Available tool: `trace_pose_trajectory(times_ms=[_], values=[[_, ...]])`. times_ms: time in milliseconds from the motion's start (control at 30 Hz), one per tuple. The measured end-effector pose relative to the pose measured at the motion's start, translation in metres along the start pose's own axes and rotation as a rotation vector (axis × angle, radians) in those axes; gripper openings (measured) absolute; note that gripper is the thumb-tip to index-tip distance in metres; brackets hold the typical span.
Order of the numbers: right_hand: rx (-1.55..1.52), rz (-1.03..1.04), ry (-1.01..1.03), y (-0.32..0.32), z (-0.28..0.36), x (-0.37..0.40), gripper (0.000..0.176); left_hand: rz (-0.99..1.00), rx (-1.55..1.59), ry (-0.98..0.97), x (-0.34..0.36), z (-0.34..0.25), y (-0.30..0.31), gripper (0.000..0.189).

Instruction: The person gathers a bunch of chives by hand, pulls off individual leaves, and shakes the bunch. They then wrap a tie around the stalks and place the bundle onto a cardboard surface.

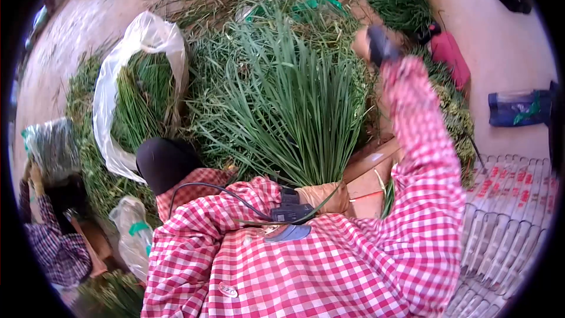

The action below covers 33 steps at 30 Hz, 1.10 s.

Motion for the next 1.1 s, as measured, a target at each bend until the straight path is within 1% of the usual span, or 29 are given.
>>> trace_pose_trajectory(times_ms=[67,100,133,167,200,267,333,367,400,433,467,500,533,567,600,667,700,733,767,800,833,867,900,933,967,1000,1033,1067,1100], values=[[-0.139,-0.088,-0.105,-0.048,0.01,0.061,0.029,0.012,-0.11,-0.087,-0.002,0.001,0.004,0.025],[-0.171,-0.138,-0.128,-0.066,0.014,0.091,0.031,0.022,-0.143,-0.113,-0.004,0.001,0.005,0.024],[-0.167,-0.254,-0.105,-0.08,0.016,0.12,0.033,0.037,-0.167,-0.136,-0.005,0.0,0.005,0.024],[-0.567,0.081,-0.649,-0.039,0.041,0.145,0.035,0.053,-0.197,-0.163,-0.007,-0.001,0.004,0.023],[-0.595,-0.015,-0.715,-0.011,0.054,0.168,0.034,0.07,-0.224,-0.195,-0.01,-0.001,0.002,0.023],[-0.866,-0.322,-0.712,-0.023,0.042,0.207,0.037,0.048,-0.268,-0.267,-0.024,0.001,0.019,0.022],[-1.175,-0.332,-0.739,-0.008,0.076,0.239,0.041,-0.066,-0.249,-0.326,-0.041,0.01,0.062,0.019],[-0.683,-0.119,-0.437,0.007,0.09,0.25,0.046,-0.095,-0.155,-0.23,-0.041,0.012,0.062,0.019],[-0.841,0.002,-0.443,0.002,0.092,0.257,0.047,-0.119,-0.061,-0.142,-0.04,0.012,0.062,0.019],[-0.987,0.128,-0.465,-0.004,0.093,0.263,0.048,-0.225,-0.188,-0.043,-0.05,0.01,0.09,0.018],[-1.245,0.046,-0.582,0.027,0.098,0.262,0.047,-0.126,-0.067,-0.21,-0.065,0.022,0.116,0.015],[-1.335,-0.132,-0.673,0.053,0.091,0.259,0.044,0.16,0.36,-0.027,-0.084,0.042,0.146,0.028],[-1.328,-0.311,-0.692,0.062,0.081,0.256,0.04,0.113,0.374,0.06,-0.087,0.063,0.197,0.049],[-1.304,-0.335,-0.69,0.069,0.071,0.257,0.039,-0.2,0.735,0.277,-0.064,0.097,0.22,0.041],[-1.283,-0.355,-0.686,0.072,0.066,0.261,0.038,-0.57,1.094,0.362,-0.037,0.13,0.244,0.035],[-1.29,-0.209,-0.542,0.074,0.08,0.263,0.038,-0.82,1.432,0.214,-0.046,0.163,0.332,0.027],[-1.291,-0.131,-0.454,0.073,0.089,0.261,0.038,-0.842,1.493,0.131,-0.042,0.186,0.366,0.026],[-1.378,-0.203,-0.272,0.053,0.12,0.258,0.04,-0.912,1.573,0.192,-0.023,0.205,0.389,0.023],[-1.469,-0.261,-0.083,0.034,0.151,0.256,0.042,-0.96,1.702,0.239,-0.012,0.222,0.401,0.01],[-1.29,-0.07,-0.004,0.031,0.168,0.255,0.045,-0.914,1.763,0.189,-0.004,0.235,0.414,0.015],[-1.098,0.1,0.108,0.028,0.184,0.256,0.049,-0.946,1.771,0.172,0.004,0.242,0.424,0.017],[-0.794,0.471,0.094,0.042,0.192,0.26,0.053,-0.978,1.783,0.15,0.011,0.246,0.434,0.019],[-0.65,0.436,0.031,0.013,0.181,0.261,0.053,-1.011,1.768,0.128,0.018,0.248,0.442,0.02],[-0.735,0.224,-0.081,0.014,0.166,0.263,0.049,-1.051,1.751,0.101,0.027,0.249,0.451,0.022],[-0.883,0.114,-0.171,0.023,0.154,0.262,0.046,-1.022,1.754,0.096,0.04,0.257,0.462,0.022],[-0.864,0.008,-0.208,0.021,0.14,0.259,0.044,-1.095,1.68,0.108,0.058,0.271,0.463,0.023],[-1.093,0.064,-0.386,0.005,0.116,0.26,0.043,-1.124,1.656,0.121,0.06,0.267,0.468,0.022],[-1.128,0.09,-0.526,0.03,0.109,0.263,0.041,-1.149,1.638,0.126,0.058,0.263,0.472,0.022],[-1.097,0.004,-0.521,0.044,0.096,0.265,0.04,-1.19,1.527,0.21,0.063,0.268,0.477,0.023]])
Point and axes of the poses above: each hand's wrist, its own x-axis away from the middle knuckle, its own y-axis out of the back of the hand, z = x × y, the point moved 3 cm from there along -x, towards the middle knuckle, and after that the axes turned 12 degrees about -z, right-handed, at the moved point
